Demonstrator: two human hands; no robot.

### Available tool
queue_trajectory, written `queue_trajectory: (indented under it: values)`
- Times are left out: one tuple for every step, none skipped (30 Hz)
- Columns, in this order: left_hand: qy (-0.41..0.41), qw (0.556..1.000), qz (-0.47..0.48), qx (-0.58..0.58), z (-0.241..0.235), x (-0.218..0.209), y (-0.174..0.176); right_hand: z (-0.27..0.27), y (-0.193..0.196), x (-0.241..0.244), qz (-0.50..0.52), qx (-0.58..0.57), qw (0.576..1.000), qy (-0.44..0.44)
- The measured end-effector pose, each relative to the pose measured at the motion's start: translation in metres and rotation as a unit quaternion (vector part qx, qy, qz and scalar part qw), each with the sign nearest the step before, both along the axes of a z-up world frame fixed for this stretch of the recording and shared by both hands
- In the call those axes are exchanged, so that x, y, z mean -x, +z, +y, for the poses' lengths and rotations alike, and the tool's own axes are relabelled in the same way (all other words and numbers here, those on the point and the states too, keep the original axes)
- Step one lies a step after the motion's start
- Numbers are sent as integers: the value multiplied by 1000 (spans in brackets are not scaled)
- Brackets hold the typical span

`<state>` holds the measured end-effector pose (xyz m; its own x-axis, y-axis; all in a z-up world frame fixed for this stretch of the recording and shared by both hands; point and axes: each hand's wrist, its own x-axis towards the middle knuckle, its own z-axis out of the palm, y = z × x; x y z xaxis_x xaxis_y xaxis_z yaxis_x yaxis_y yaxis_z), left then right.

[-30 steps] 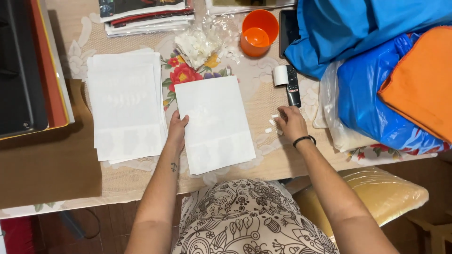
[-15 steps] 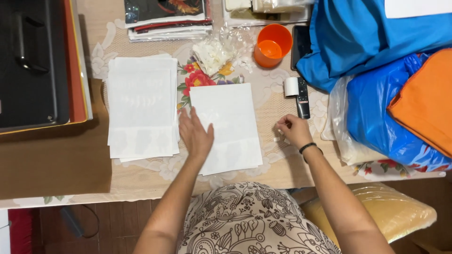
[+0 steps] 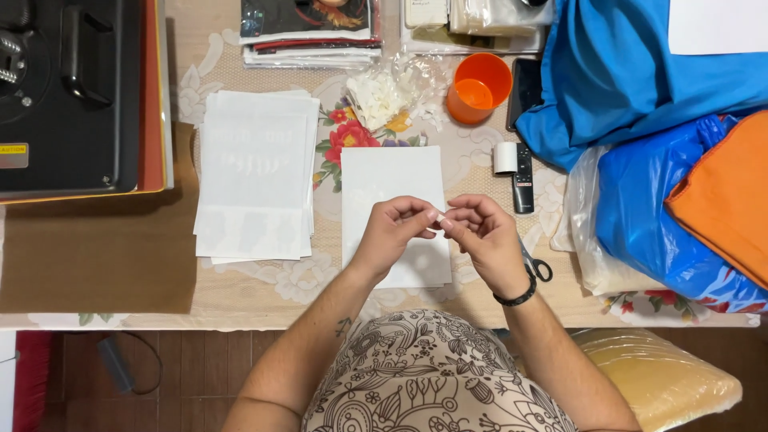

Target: The person seals white envelopes by applying small pieces of tape to the top flap and pressing it closed. They handle several envelopes one at a time, folding the flap and smoothing it down on a table with a floral tablecloth.

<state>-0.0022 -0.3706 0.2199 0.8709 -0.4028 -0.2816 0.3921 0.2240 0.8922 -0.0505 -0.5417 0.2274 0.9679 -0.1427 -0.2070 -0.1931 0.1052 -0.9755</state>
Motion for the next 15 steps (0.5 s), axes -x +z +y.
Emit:
queue_trajectory:
  values:
    - [0,1000,-2,0,0,2,1,1,7,1,-2,0,1000,0]
    - [22,997,47,48,1,4,2,3,13,2,-3,-13,1000,1]
    - [45,990,96,97,1,6,4,4,20,3,-4,-26,1000,3]
    - [46,990,94,97,1,7,10,6,23,2,-6,-25,1000,4]
    - [53,988,104,99,2,9,15,8,25,3,-9,-16,1000,1]
    - [60,987,115,100,2,12,21,11,27,4,-12,-7,1000,-1]
    - [60,987,115,99,2,13,22,12,29,4,-12,-7,1000,-1]
    - [69,986,114,99,2,14,24,12,30,4,-17,8,1000,-1]
    - [78,986,115,98,2,15,25,13,32,4,-23,23,999,-1]
    - [77,986,115,97,2,15,25,13,28,3,-22,23,999,-2]
    - [81,987,107,90,2,15,26,12,25,3,-24,23,999,-2]
    - [86,988,99,83,2,15,26,12,21,2,-27,23,999,-2]
    - [86,988,98,83,1,15,27,11,21,2,-28,23,999,-1]
    - [92,988,91,80,1,15,28,11,21,2,-25,25,999,-2]
    - [96,989,87,78,0,17,28,11,21,3,-20,28,999,-4]
